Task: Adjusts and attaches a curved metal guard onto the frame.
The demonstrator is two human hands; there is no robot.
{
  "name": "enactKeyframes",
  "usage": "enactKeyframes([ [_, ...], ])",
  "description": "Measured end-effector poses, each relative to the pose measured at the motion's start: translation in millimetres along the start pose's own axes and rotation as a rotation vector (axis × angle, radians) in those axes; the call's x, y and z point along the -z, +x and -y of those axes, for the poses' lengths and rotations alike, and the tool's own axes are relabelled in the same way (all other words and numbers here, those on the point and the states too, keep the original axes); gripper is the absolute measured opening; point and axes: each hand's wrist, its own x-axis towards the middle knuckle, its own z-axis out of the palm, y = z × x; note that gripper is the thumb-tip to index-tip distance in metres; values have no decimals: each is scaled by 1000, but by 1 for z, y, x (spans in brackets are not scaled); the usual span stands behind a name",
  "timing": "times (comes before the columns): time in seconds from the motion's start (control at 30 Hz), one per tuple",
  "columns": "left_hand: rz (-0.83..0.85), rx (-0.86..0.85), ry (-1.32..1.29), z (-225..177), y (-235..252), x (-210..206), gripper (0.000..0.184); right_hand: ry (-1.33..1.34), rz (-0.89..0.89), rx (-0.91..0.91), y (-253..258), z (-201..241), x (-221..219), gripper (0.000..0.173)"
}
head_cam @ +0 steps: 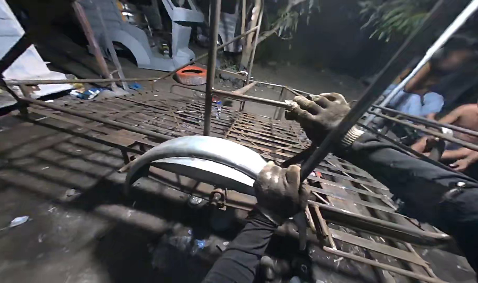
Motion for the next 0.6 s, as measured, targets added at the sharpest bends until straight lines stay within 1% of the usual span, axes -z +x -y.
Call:
enactKeyframes([
  [0.03, 0, 2, -1, 0, 0, 1, 41, -2, 40, -11, 15, 10, -3, 47],
  [0.1, -7, 8, 10, 1, 1, 3, 38, 25, 91, 1, 62, 36, -13, 49],
  [0.17, -27, 10, 24, 4, -1, 2, 33, 35, 112, 39, 110, 60, -30, 56],
  [0.23, -40, 10, 16, 7, -1, -1, 32, 30, 93, 91, 138, 71, -38, 54],
  [0.27, -34, 6, 3, 7, -1, -2, 34, 34, 76, 110, 140, 70, -40, 52],
  [0.33, -18, -1, -21, 5, -4, 0, 37, 56, 20, 115, 124, 65, -40, 46],
  [0.4, -23, -2, -31, 5, -2, 1, 38, 50, -11, 110, 111, 63, -39, 44],
  [0.5, -50, -8, -47, 8, 0, -2, 39, 50, -29, 101, 130, 76, -49, 50],
  [0.6, -65, -7, -55, 9, -1, -4, 41, 111, -81, 150, 140, 83, -70, 52],
])
